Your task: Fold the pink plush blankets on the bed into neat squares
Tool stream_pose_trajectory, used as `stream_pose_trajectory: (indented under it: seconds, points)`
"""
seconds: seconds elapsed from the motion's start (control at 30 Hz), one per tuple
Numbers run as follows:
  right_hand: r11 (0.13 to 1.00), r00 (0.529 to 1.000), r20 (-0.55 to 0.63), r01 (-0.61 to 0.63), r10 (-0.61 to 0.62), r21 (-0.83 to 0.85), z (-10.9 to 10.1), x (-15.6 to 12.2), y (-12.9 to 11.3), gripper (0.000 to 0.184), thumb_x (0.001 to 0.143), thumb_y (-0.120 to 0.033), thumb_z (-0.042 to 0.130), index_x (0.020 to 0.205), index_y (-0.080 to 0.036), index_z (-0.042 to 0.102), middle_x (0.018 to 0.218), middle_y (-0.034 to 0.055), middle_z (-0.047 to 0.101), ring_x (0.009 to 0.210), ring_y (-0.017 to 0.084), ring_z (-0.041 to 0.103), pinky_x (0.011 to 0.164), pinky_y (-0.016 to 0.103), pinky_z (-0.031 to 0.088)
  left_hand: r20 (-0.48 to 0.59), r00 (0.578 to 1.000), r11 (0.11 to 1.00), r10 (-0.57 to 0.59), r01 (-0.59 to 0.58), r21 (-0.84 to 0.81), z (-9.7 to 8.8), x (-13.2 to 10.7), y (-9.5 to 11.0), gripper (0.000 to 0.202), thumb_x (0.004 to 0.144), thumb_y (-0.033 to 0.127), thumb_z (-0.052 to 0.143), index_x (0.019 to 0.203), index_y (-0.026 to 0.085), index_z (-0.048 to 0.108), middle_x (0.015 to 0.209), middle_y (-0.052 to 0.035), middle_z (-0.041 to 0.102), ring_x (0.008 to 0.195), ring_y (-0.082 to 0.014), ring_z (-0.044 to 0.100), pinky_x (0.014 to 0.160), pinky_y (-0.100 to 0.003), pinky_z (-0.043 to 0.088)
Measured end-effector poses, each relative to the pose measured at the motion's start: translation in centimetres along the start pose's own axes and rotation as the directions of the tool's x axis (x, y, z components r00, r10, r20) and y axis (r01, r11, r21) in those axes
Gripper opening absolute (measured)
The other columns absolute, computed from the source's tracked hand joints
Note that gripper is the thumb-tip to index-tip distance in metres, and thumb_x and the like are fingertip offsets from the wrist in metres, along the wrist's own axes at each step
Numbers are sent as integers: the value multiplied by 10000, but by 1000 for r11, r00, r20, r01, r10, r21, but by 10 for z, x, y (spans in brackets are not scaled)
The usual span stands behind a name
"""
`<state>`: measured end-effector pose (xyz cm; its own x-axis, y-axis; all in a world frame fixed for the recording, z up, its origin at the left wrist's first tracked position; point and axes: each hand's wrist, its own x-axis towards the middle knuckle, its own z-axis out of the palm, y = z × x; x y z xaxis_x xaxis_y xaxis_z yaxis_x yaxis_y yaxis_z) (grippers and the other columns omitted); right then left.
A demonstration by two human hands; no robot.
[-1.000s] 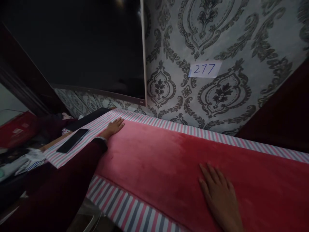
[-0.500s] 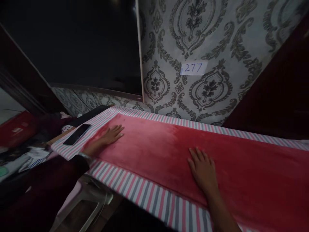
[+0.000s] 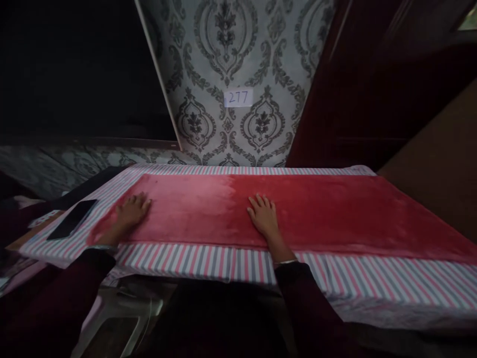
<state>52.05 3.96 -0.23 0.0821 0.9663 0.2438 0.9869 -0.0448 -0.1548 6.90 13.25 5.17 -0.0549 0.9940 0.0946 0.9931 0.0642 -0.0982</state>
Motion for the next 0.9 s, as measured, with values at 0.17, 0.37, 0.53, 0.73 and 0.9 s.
stream_pose_trajectory:
  seconds: [0.17, 0.37, 0.53, 0.73, 0.9]
  points:
    - [993, 999, -48, -3, 8, 116, -8, 1, 14, 488, 1041, -332, 393, 1488, -243, 565, 1591, 94, 501, 1474, 275, 428, 1199, 512, 326, -1, 955, 942, 297, -294, -160, -12, -44, 114, 649, 1054, 420, 292, 1628, 118, 292, 1708, -178, 239, 1594, -327, 200, 1254, -612, 232]
    - [988, 968, -198, -151, 156, 38, -33, -27, 64, 494, 1043, -321, 351, 1455, -208, 600, 1542, 133, 548, 1449, 318, 447, 1176, 541, 342, -42, 717, 672, 696, -671, -313, -32, -88, 254, 680, 1041, 504, 378, 1636, 187, 289, 1716, -149, 243, 1602, -307, 180, 1278, -577, 193]
    - [968, 975, -49, -222, 218, -118, -30, -58, 79, 524, 1053, -388, 368, 1541, -251, 499, 1639, 106, 429, 1506, 309, 364, 1184, 527, 329, -51, 660, 617, 750, -725, -306, -29, -109, 325, 680, 1025, 559, 403, 1625, 247, 333, 1714, -122, 269, 1596, -345, 183, 1262, -661, 139]
    - [967, 974, -10, -226, 226, -119, -24, -65, 76, 550, 1062, -423, 344, 1574, -255, 450, 1675, 100, 366, 1537, 303, 306, 1203, 526, 293, -64, 706, 669, 706, -693, -267, -15, -121, 328, 654, 1033, 557, 377, 1621, 273, 346, 1717, -81, 270, 1592, -351, 182, 1250, -703, 116]
    - [968, 971, 19, -234, 237, -95, -29, -65, 74, 555, 1064, -428, 334, 1581, -256, 441, 1680, 96, 357, 1539, 306, 304, 1205, 524, 289, 8, 780, 761, 626, -608, -227, -16, -115, 293, 661, 1031, 549, 381, 1633, 283, 322, 1722, -76, 248, 1599, -366, 154, 1243, -720, 114]
